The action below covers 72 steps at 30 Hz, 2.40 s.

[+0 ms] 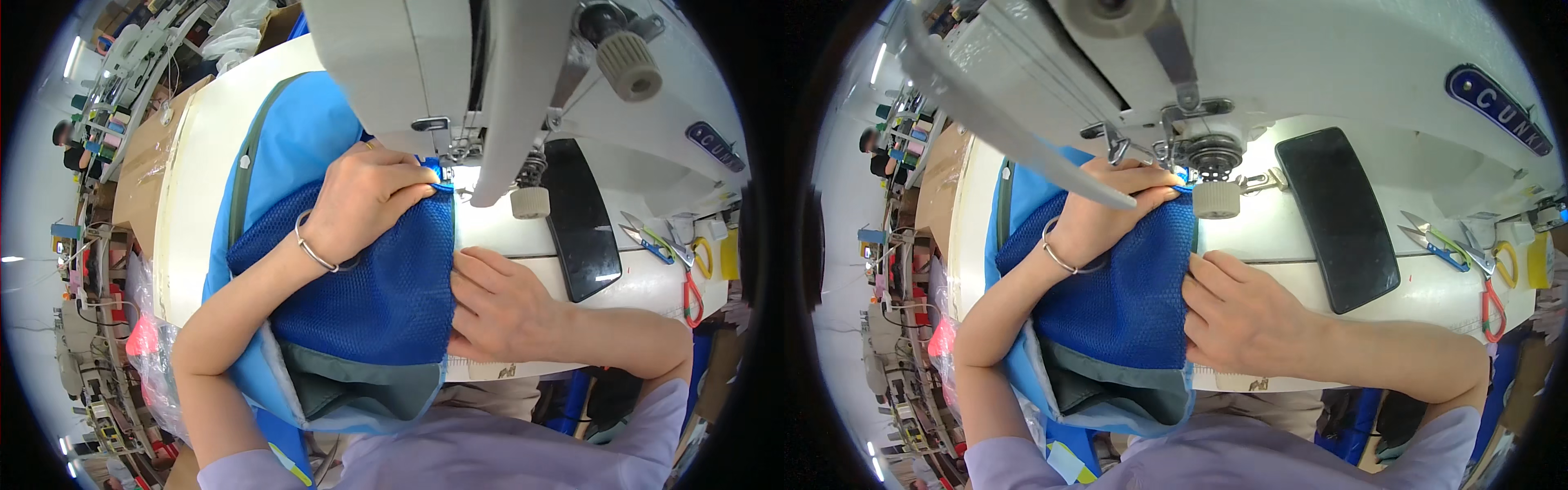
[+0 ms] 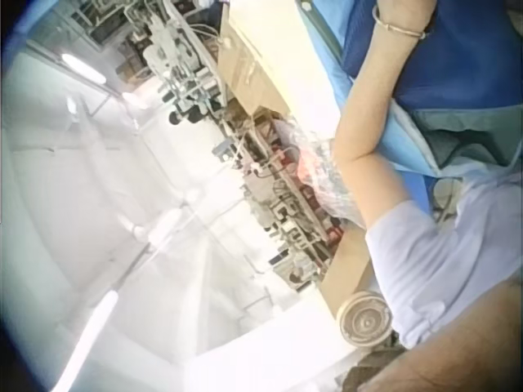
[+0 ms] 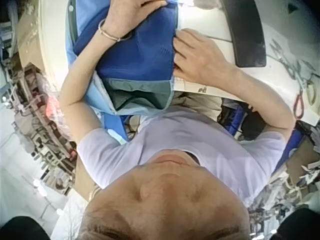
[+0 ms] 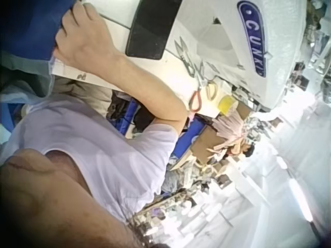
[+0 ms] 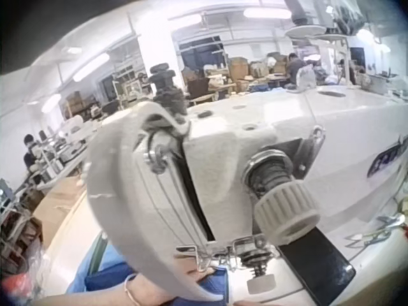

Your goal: The person operates an industrial sewing machine to stitch a blue and green fabric bag. They guide the bag under the needle, aligning the edges of the blue mesh and green fabric, and sew along the seams. The person frequently pauses to adjust the fabric, flip the bag, and ensure proper alignment before continuing the sewing process.

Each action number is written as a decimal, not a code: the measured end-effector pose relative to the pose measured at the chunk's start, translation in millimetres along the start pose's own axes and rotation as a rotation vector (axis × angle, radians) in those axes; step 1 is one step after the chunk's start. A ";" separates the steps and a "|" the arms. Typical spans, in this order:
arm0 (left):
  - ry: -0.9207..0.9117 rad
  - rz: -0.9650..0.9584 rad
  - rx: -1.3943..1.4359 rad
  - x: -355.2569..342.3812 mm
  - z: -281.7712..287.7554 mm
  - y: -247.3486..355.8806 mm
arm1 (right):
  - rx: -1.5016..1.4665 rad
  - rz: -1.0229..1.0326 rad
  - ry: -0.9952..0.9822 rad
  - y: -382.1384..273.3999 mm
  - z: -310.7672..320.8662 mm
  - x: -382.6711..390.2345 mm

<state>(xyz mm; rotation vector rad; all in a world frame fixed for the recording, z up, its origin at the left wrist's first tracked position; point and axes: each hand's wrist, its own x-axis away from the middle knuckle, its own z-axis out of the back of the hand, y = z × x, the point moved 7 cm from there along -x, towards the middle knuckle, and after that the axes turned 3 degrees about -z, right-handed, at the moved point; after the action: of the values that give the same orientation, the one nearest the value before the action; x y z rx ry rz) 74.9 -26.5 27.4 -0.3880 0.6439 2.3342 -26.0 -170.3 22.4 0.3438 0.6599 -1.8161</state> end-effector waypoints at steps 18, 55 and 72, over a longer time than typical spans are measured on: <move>-0.320 0.566 0.394 -3.8 -2.0 -7.6 | 0.172 -0.117 0.206 17.4 13.6 -3.6; 0.002 -0.265 -0.103 21.7 11.0 33.4 | 0.094 0.036 -0.040 2.2 1.2 -0.1; -0.001 -0.258 -0.075 8.2 7.4 17.6 | 0.247 0.052 -0.002 18.2 4.1 -6.7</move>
<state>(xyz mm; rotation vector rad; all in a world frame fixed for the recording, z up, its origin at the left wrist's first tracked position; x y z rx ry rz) 56.3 -29.6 36.0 -0.4753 0.4759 2.1161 -6.3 -171.7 24.4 0.5188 0.4212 -1.8505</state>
